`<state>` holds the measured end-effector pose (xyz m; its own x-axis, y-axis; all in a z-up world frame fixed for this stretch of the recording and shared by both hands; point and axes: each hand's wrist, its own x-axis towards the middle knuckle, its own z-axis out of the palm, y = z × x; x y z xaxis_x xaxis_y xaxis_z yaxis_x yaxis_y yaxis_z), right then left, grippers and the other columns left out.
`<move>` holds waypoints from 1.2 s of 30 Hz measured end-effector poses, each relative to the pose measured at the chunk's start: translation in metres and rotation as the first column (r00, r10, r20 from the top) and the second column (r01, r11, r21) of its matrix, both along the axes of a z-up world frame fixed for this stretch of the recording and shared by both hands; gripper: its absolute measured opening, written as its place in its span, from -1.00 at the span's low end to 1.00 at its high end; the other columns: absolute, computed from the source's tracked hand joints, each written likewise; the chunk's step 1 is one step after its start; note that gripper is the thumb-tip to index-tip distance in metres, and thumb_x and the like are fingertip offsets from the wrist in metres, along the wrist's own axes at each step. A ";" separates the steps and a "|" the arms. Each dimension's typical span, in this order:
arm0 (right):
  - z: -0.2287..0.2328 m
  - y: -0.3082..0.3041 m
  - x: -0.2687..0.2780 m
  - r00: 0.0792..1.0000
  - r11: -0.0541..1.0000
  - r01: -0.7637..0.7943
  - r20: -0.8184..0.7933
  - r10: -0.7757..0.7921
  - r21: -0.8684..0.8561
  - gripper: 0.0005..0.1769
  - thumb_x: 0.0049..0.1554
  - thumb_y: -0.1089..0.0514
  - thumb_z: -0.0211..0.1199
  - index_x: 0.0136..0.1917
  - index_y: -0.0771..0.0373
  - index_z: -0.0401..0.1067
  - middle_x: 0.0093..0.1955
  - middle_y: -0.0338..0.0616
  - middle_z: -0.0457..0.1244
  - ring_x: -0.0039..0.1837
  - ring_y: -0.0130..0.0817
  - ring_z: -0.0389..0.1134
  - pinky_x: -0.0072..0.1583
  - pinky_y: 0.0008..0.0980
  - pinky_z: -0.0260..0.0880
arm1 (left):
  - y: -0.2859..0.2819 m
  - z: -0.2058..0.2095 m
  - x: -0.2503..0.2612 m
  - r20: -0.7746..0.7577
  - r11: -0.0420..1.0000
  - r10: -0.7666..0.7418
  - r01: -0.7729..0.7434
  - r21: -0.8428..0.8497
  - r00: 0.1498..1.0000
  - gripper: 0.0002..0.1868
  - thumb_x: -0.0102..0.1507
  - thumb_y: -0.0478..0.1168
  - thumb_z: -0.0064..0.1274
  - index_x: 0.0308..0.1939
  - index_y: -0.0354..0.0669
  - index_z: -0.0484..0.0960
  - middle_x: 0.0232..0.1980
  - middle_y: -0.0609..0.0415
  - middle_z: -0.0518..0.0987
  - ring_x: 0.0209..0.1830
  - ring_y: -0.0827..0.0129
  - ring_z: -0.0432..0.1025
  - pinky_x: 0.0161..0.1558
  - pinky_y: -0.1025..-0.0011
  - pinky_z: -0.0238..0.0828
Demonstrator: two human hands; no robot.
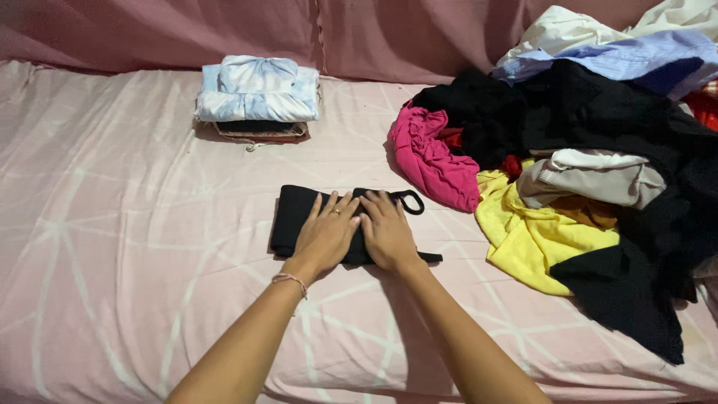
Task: The person folds several garments on a bed, including a tie-dye top and black pants. They smooth each item, fold it into a compact rectangle, and place it on a growing stack. The person handles each piece one at a time from a pile of clothes.
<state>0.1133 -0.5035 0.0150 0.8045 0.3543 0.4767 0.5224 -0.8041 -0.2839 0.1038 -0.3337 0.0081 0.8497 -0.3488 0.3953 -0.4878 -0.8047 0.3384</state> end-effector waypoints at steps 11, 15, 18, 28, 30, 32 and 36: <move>-0.007 -0.008 -0.014 0.990 0.980 0.103 -0.116 -0.084 0.169 -0.41 0.31 -0.07 0.00 0.51 0.25 0.21 0.61 0.02 0.03 0.66 0.08 -0.14 0.57 0.13 -0.33 | 0.036 0.014 -0.009 -0.116 0.943 0.311 -0.291 0.162 0.943 -0.25 0.39 0.29 -0.41 0.50 -0.10 0.23 0.60 -0.04 0.13 0.63 0.12 -0.08 0.54 0.04 -0.33; -0.009 -0.011 -0.016 0.984 0.961 0.089 -0.170 -0.045 0.264 -0.39 0.31 -0.08 -0.03 0.53 0.23 0.18 0.64 0.01 -0.01 0.67 0.05 -0.14 0.57 0.06 -0.27 | 0.069 0.007 0.003 -0.294 0.891 0.409 -0.448 -0.076 0.864 -0.13 0.37 0.32 -0.40 0.51 -0.31 0.11 0.58 -0.17 0.02 0.61 0.01 -0.19 0.49 0.05 -0.43; -0.012 -0.013 -0.016 0.984 0.959 0.104 -0.168 -0.060 0.265 -0.39 0.31 -0.08 -0.04 0.53 0.22 0.18 0.64 0.00 -0.02 0.67 0.04 -0.15 0.57 0.06 -0.26 | 0.068 0.009 0.015 -0.177 0.840 0.540 -0.541 0.048 0.823 -0.11 0.41 0.31 -0.36 0.46 -0.48 0.11 0.55 -0.33 0.04 0.58 -0.18 -0.19 0.47 -0.01 -0.44; -0.022 -0.015 -0.011 0.989 0.962 0.093 -0.132 -0.060 0.258 -0.38 0.30 -0.04 -0.05 0.55 0.23 0.14 0.65 -0.02 -0.04 0.67 0.03 -0.14 0.56 0.12 -0.29 | -0.027 -0.001 0.000 0.020 0.999 -0.016 0.015 0.035 1.000 -0.38 0.46 0.04 -0.39 0.49 -0.27 0.26 0.58 -0.15 0.19 0.61 -0.03 -0.01 0.55 0.01 -0.28; -0.023 -0.016 -0.012 0.989 0.961 0.096 -0.130 -0.064 0.259 -0.38 0.30 -0.03 -0.05 0.55 0.22 0.15 0.65 -0.03 -0.03 0.67 0.03 -0.14 0.57 0.10 -0.28 | -0.020 -0.002 -0.006 -0.008 0.995 0.057 -0.056 0.085 0.998 -0.38 0.45 0.08 -0.41 0.49 -0.17 0.25 0.58 -0.07 0.19 0.60 0.04 0.00 0.53 0.00 -0.29; -0.023 -0.014 -0.013 0.986 0.955 0.109 -0.152 -0.068 0.275 -0.40 0.31 -0.04 -0.06 0.55 0.21 0.16 0.65 -0.05 -0.02 0.67 0.01 -0.12 0.58 0.07 -0.25 | -0.003 0.003 -0.009 -0.020 0.980 0.172 -0.169 0.102 0.985 -0.36 0.42 0.14 -0.42 0.49 -0.11 0.25 0.55 -0.04 0.20 0.59 0.07 -0.01 0.51 -0.01 -0.30; -0.018 -0.013 -0.015 0.988 0.957 0.102 -0.143 -0.065 0.271 -0.42 0.32 -0.02 -0.10 0.54 0.21 0.17 0.65 -0.05 -0.03 0.67 0.03 -0.14 0.57 0.07 -0.25 | 0.036 0.021 -0.016 -0.100 0.892 0.451 -0.443 0.093 0.887 -0.30 0.39 0.24 -0.33 0.45 -0.11 0.30 0.53 -0.04 0.25 0.58 0.05 0.02 0.50 -0.03 -0.26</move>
<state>0.0981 -0.5168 -0.0028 0.8876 0.1526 0.4346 0.3998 -0.7236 -0.5627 0.0874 -0.2980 0.0295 0.9601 0.0569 0.2739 -0.0320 -0.9503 0.3097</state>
